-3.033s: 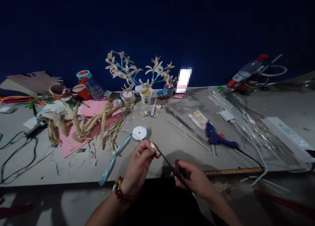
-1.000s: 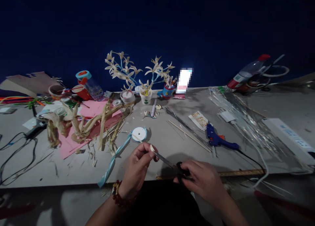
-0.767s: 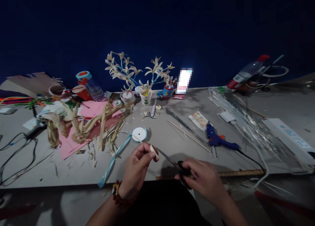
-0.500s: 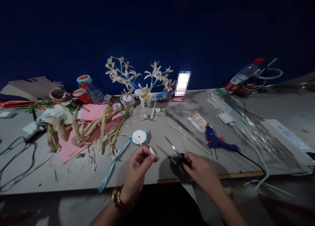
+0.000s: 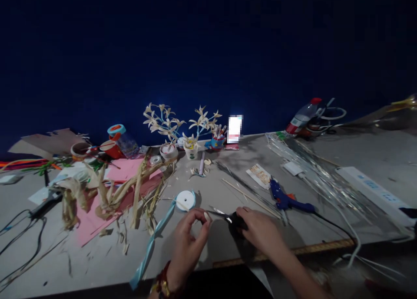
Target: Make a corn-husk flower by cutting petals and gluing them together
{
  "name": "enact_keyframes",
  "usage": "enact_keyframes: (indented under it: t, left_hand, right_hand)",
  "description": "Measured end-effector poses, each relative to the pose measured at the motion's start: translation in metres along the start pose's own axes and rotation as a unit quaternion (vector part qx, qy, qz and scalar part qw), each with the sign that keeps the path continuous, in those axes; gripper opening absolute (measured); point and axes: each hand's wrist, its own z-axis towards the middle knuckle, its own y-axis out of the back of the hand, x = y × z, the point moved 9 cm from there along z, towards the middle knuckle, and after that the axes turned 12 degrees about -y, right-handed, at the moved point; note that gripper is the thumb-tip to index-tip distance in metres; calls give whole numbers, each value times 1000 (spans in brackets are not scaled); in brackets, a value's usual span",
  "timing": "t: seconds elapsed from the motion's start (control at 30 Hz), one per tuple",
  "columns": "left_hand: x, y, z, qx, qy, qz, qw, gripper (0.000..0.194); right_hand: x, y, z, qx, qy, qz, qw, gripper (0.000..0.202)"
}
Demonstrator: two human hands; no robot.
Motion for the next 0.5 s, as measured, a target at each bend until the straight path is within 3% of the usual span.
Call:
enact_keyframes:
  t: [0.23, 0.3, 0.4, 0.5]
  left_hand:
    - [-1, 3, 10, 13, -35, 49, 998, 12]
    - [-7, -2, 14, 43, -59, 73, 995, 9]
    - [-11, -15, 17, 117, -95, 117, 982, 11]
    - [-8, -23, 16, 162, -109, 157, 968, 14]
  right_hand:
    - [4, 16, -1, 14, 20, 27, 999, 22]
    - [13, 31, -4, 1, 52, 103, 993, 23]
    - [36, 57, -10, -9, 126, 259, 958, 32]
    - [60, 70, -14, 17, 184, 303, 935, 28]
